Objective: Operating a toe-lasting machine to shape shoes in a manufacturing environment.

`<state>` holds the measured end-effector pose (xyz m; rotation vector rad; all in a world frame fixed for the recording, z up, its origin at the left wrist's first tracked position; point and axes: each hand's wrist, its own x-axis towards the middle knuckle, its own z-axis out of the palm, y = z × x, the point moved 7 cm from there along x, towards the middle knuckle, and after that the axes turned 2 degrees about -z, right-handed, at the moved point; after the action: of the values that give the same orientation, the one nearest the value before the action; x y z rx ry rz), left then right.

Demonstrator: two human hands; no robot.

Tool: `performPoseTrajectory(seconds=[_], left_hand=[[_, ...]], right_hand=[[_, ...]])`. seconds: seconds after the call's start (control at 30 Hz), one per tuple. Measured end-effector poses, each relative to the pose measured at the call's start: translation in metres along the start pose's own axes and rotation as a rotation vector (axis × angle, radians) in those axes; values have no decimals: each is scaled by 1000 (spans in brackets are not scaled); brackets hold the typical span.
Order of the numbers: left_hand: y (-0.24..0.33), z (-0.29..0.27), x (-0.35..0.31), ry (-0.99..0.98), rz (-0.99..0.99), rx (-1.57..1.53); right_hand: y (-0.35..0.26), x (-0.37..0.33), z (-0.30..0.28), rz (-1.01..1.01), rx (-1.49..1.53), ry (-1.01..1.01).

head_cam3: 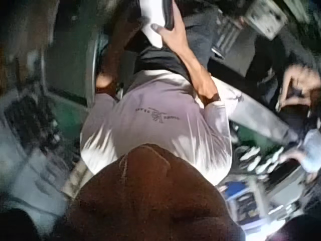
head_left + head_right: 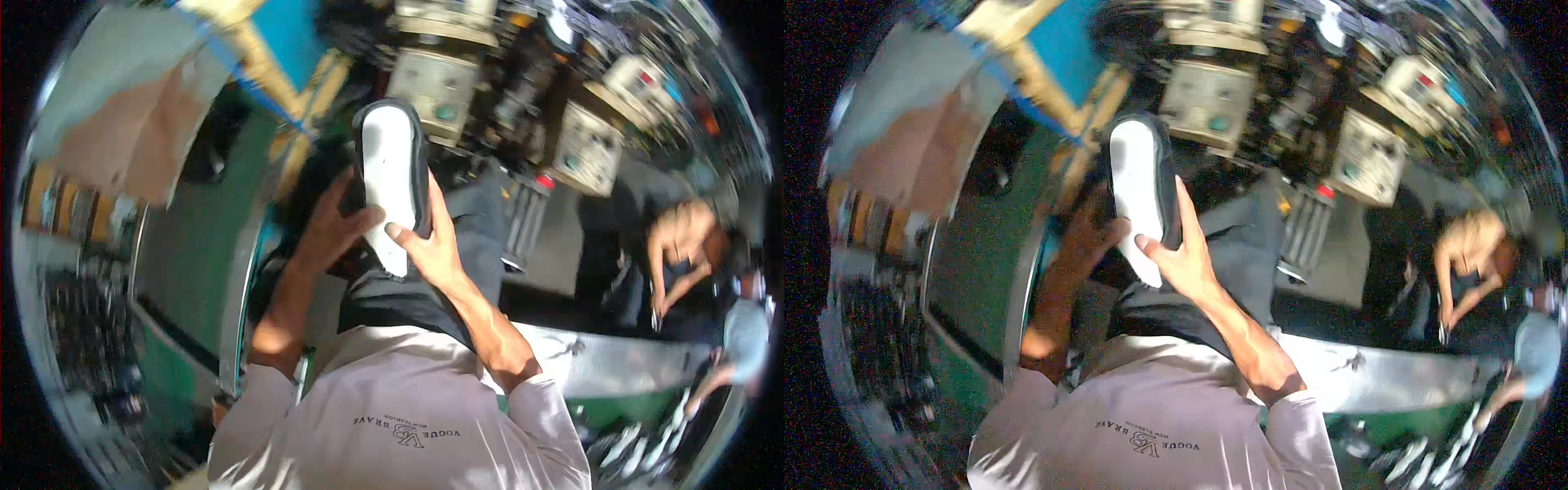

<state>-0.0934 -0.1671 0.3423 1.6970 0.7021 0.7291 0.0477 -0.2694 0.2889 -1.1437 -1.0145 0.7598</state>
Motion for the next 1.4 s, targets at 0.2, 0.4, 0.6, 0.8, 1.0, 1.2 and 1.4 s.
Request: performPoseTrajectory(seconds=[0.2,0.4,0.6,0.8,1.0,1.2,1.4], left_hand=[[-70,135,17,-290,-148,-295],[-119,181,17,-566,-229,-165],[-115,188,32,-693,-231,-120],[-121,180,47,-781,-474,-214],[-131,176,53,-836,-347,108],[-121,181,25,-925,-648,-369],[-139,183,18,-883,-698,-357]], right_hand=[[14,-60,-101,160,-316,490],[52,-127,-121,361,-246,807],[69,-147,-120,391,-169,789],[74,-147,-119,344,-105,701],[81,-150,-119,397,-12,724],[79,-152,-121,394,-77,709],[94,-157,-129,453,-113,693]])
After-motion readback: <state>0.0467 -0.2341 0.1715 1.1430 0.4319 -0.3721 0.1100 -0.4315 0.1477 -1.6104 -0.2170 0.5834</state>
